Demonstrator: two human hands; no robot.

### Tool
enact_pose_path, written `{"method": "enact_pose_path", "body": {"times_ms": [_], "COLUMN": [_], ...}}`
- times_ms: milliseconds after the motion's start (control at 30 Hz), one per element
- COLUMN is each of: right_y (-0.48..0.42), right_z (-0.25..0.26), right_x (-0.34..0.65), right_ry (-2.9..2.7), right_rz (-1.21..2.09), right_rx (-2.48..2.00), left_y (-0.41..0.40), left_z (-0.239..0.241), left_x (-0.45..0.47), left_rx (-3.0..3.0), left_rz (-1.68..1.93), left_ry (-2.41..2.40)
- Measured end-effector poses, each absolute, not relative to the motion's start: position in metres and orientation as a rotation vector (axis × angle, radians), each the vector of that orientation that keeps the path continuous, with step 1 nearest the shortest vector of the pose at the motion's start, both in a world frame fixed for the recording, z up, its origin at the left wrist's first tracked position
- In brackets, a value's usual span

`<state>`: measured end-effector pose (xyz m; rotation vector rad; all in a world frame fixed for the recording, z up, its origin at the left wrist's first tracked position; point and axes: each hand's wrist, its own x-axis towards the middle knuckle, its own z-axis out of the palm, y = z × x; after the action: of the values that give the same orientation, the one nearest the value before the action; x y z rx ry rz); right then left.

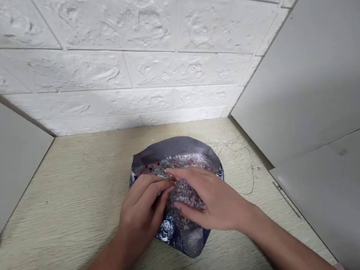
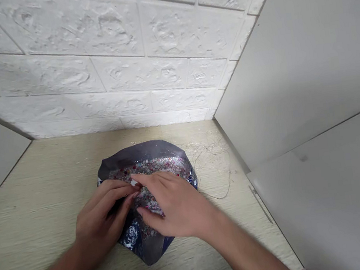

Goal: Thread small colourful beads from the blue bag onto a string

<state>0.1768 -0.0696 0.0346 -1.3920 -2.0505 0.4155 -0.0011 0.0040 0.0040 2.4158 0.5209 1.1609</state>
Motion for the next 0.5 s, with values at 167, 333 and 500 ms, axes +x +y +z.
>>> {"method": "enact_pose_path", "body": {"times_ms": [167,333,500], "right_y": [-0.0661,-0.0659,-0.0665], "right_z": [0.024,0.0242,0.0228], "right_x": [0.1782,0.1781,0.178], "right_ry": [-1.987,-1.88,-1.796], "right_rz": [0.34,0.252,0.152], "right_rx": [-1.407,-1.426,-1.509], "left_y": [0.0042,0.0038,0.0013], "left_z": [0.0036,0.0044,0.0042], "left_x": [0.0008,0.0038,0.0048], "left_rx": [2.424,2.515,2.644], "left_rz": [1.164,0.969,0.624], "left_ry": [0.572,0.561,0.632]}}
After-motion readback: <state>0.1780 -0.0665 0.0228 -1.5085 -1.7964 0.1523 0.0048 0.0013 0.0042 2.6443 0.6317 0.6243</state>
